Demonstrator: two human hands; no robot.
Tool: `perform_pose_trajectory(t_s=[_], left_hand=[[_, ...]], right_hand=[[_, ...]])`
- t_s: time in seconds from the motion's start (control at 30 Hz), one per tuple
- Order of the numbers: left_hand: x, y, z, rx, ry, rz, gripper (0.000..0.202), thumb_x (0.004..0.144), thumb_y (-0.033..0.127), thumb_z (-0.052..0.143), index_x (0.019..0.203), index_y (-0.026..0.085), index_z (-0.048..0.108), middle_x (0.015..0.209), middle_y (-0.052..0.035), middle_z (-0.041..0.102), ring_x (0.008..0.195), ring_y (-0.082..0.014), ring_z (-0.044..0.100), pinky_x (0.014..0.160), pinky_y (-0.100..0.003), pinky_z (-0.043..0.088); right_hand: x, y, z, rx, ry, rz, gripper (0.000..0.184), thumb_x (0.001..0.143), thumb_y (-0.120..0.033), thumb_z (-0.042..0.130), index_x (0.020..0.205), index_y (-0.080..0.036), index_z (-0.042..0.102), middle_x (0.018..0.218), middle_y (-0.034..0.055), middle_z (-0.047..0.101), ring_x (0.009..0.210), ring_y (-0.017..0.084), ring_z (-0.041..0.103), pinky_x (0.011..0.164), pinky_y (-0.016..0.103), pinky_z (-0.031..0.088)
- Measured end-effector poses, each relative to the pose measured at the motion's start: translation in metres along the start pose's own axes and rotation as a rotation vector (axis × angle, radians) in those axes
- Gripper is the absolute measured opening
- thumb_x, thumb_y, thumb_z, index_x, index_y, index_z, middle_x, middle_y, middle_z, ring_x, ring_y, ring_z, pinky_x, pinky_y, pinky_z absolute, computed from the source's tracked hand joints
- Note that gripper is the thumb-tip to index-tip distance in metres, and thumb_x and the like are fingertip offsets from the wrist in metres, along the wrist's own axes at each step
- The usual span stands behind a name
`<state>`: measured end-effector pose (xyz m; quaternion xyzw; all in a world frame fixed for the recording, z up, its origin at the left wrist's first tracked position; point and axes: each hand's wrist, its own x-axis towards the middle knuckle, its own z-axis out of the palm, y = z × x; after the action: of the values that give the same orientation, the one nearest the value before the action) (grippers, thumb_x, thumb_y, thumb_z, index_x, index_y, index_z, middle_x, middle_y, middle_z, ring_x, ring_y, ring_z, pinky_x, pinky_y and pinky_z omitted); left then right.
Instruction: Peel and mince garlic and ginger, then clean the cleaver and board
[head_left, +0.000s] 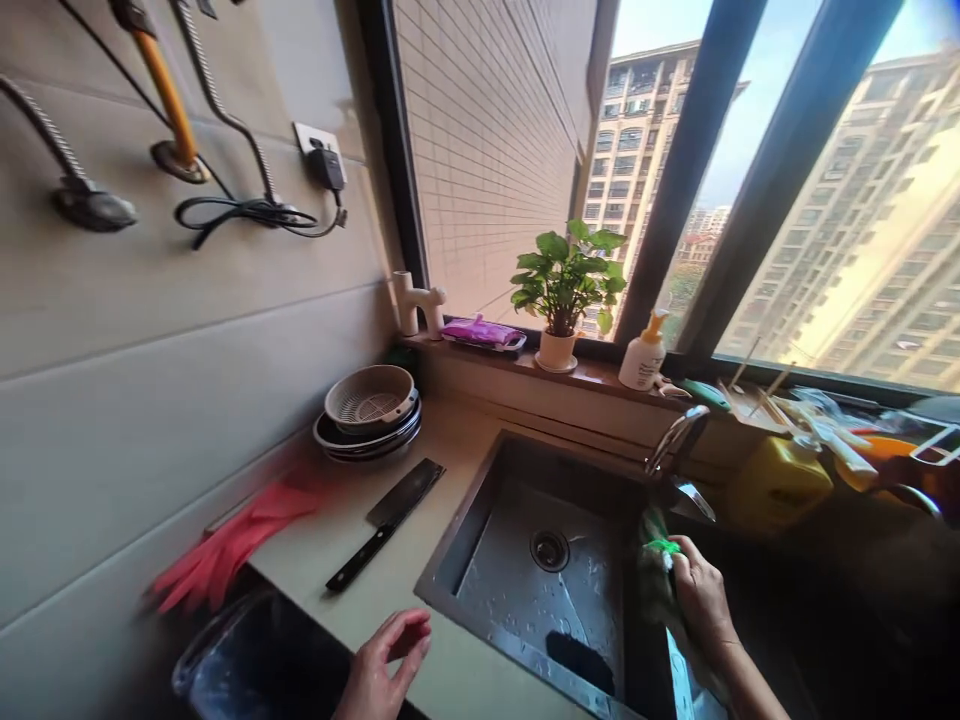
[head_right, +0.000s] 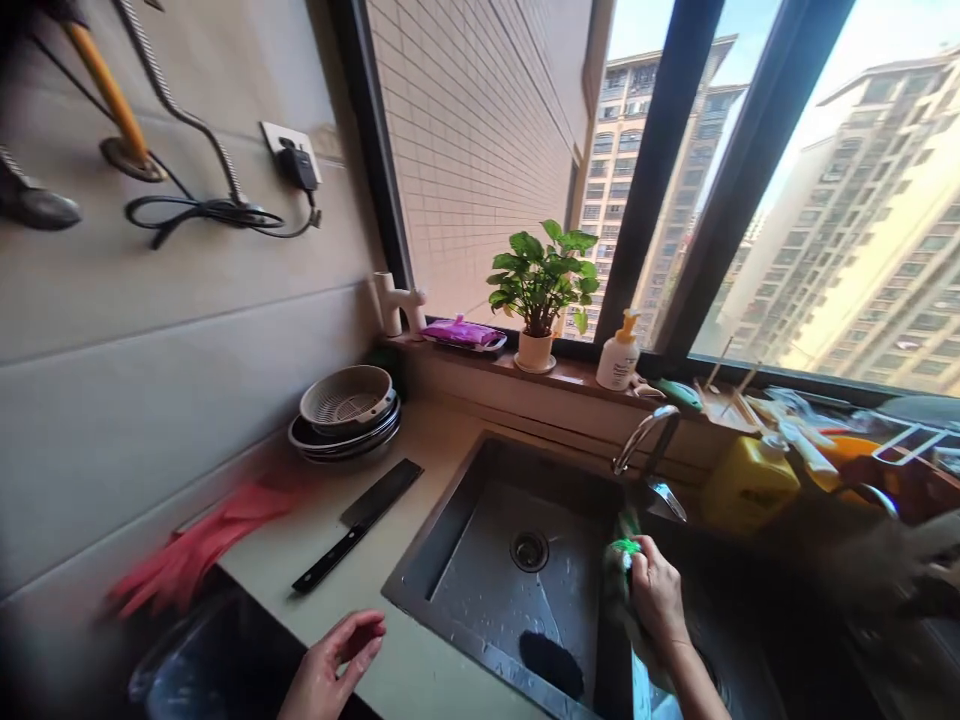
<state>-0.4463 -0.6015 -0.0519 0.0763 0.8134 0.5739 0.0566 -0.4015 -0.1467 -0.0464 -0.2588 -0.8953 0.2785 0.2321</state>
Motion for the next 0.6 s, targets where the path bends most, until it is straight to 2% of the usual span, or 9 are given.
perform_pose_trajectory(t_s=[0.1,0.2,0.27,0.3,0.37,0.43,0.5,0.57,0.6], left_hand=[[0.001,0.027,0.035,-0.080,-0.109,0.088,0.064,0.071,0.066,0.060,0.114,0.019,0.062,0.111,-0.0128,0.063,0.098,-0.0256,0.062,0.086,-0.034,0.052],[0.000,0.046,0.071,-0.126,-0.162,0.205,0.097,0.058,0.067,0.071,0.138,0.020,0.042,0.139,-0.0162,0.041,0.121,-0.0319,0.047,0.102,-0.041,0.040],[0.000,0.053,0.087,-0.146,-0.160,0.222,0.113,0.049,0.062,0.079,0.143,0.020,0.033,0.144,-0.0165,0.034,0.127,-0.0342,0.039,0.108,-0.045,0.030],[0.000,0.055,0.090,-0.159,-0.146,0.193,0.112,0.049,0.059,0.081,0.142,0.020,0.034,0.140,-0.0164,0.039,0.125,-0.0337,0.041,0.108,-0.045,0.030],[0.001,0.059,0.086,-0.198,-0.112,0.087,0.088,0.058,0.054,0.078,0.133,0.017,0.047,0.122,-0.0139,0.056,0.111,-0.0296,0.052,0.101,-0.042,0.037],[0.001,0.063,0.071,-0.241,-0.101,0.001,0.056,0.072,0.052,0.068,0.113,0.014,0.061,0.098,-0.0096,0.065,0.093,-0.0237,0.058,0.089,-0.036,0.043],[-0.002,0.065,0.051,-0.280,-0.137,-0.028,0.041,0.078,0.050,0.063,0.095,0.013,0.067,0.085,-0.0062,0.065,0.082,-0.0189,0.057,0.079,-0.029,0.044],[-0.009,0.065,0.034,-0.357,-0.150,-0.062,0.037,0.078,0.050,0.063,0.084,0.013,0.066,0.075,-0.0020,0.061,0.073,-0.0139,0.053,0.070,-0.024,0.041],[-0.013,0.065,0.028,-0.428,-0.120,-0.095,0.037,0.077,0.051,0.063,0.079,0.014,0.064,0.070,0.0003,0.057,0.067,-0.0114,0.049,0.065,-0.022,0.039]], right_hand=[[0.002,-0.059,0.008,0.240,-0.281,-0.037,0.035,0.075,-0.043,0.038,0.078,-0.020,0.064,0.074,0.0063,0.069,0.071,0.024,0.062,0.067,0.033,0.046],[-0.016,-0.118,0.025,0.349,-0.540,-0.105,0.034,0.074,-0.047,0.045,0.070,-0.019,0.064,0.067,0.0042,0.066,0.067,0.021,0.058,0.062,0.031,0.043],[-0.033,-0.148,0.034,0.444,-0.707,-0.129,0.034,0.075,-0.048,0.049,0.063,-0.019,0.061,0.059,0.0010,0.059,0.060,0.017,0.051,0.055,0.027,0.038],[-0.040,-0.159,0.037,0.514,-0.801,-0.104,0.035,0.075,-0.050,0.050,0.061,-0.019,0.059,0.056,-0.0007,0.054,0.056,0.014,0.047,0.052,0.026,0.035],[-0.048,-0.173,0.039,0.682,-1.001,0.027,0.038,0.075,-0.054,0.054,0.060,-0.019,0.056,0.053,-0.0031,0.049,0.051,0.011,0.041,0.049,0.024,0.032],[-0.049,-0.178,0.040,0.824,-1.162,0.180,0.038,0.073,-0.055,0.059,0.062,-0.019,0.057,0.054,-0.0040,0.049,0.049,0.010,0.040,0.049,0.023,0.033],[-0.047,-0.180,0.043,0.888,-1.274,0.265,0.037,0.071,-0.055,0.063,0.064,-0.019,0.058,0.056,-0.0037,0.051,0.051,0.010,0.042,0.052,0.024,0.036],[-0.047,-0.182,0.048,0.911,-1.397,0.269,0.038,0.069,-0.057,0.066,0.069,-0.019,0.062,0.060,-0.0023,0.055,0.054,0.012,0.047,0.056,0.025,0.040],[-0.049,-0.184,0.051,0.924,-1.472,0.252,0.038,0.067,-0.057,0.069,0.075,-0.019,0.064,0.065,-0.0013,0.059,0.058,0.013,0.050,0.059,0.026,0.042]])
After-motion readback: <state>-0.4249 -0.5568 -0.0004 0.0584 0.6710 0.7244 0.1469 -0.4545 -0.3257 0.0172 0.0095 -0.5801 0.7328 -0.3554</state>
